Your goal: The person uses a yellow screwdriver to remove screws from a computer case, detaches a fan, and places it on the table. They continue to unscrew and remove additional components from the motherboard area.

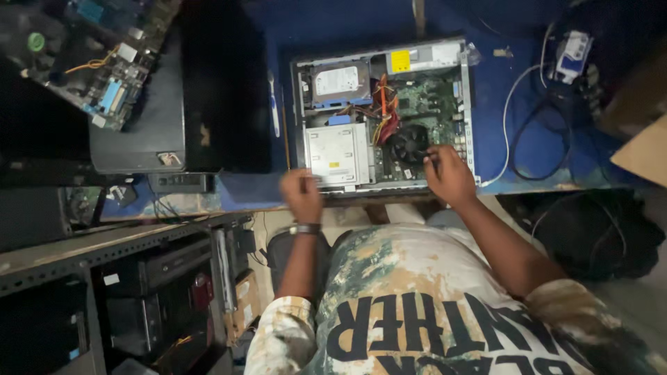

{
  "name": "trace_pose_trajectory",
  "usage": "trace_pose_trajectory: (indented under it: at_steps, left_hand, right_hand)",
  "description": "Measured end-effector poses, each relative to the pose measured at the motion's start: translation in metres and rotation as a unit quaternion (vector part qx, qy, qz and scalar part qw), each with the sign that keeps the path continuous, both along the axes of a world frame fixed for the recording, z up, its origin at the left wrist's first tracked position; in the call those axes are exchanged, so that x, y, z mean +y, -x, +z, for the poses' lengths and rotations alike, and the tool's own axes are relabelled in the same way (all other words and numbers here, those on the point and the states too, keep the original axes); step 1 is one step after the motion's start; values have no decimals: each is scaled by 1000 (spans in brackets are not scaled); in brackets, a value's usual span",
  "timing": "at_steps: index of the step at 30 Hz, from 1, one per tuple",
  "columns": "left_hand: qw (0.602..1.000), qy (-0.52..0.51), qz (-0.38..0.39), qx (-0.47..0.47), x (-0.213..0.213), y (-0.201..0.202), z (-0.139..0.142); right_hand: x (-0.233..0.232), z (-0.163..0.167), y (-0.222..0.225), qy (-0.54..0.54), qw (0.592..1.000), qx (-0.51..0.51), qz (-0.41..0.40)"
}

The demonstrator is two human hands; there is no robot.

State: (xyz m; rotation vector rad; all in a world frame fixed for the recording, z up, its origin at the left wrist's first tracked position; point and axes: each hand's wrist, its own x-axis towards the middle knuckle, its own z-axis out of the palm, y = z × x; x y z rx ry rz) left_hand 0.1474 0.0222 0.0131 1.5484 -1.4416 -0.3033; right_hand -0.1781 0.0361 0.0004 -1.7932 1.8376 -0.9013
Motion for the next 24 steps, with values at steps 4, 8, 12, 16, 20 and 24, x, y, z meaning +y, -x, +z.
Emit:
trace_pose_trajectory:
  at_steps: [4, 8, 12, 16, 20, 24]
  left_hand:
    - [991, -68, 82, -77, -4, -50, -5]
    - [985, -116, 37, -124, -3, -49, -3]
    - [972, -169, 55, -156, 2, -31, 5]
    - [967, -206, 40, -143, 1, -29, 3]
    - [983, -117, 72, -123, 4, -35, -10]
    - [975, -136, 125, 125, 22, -39, -10]
  right_hand:
    - [3, 4, 0, 3, 1000, -4, -12]
    - [1, 2, 4, 38, 997, -60, -32]
    - [-2, -3, 6, 84, 991, -103, -27]
    - [-3, -3, 6, 78, 991, -104, -18]
    - [-4, 2, 5, 65, 992, -109, -20]
    - [-7, 5, 4, 73, 990, -119, -14]
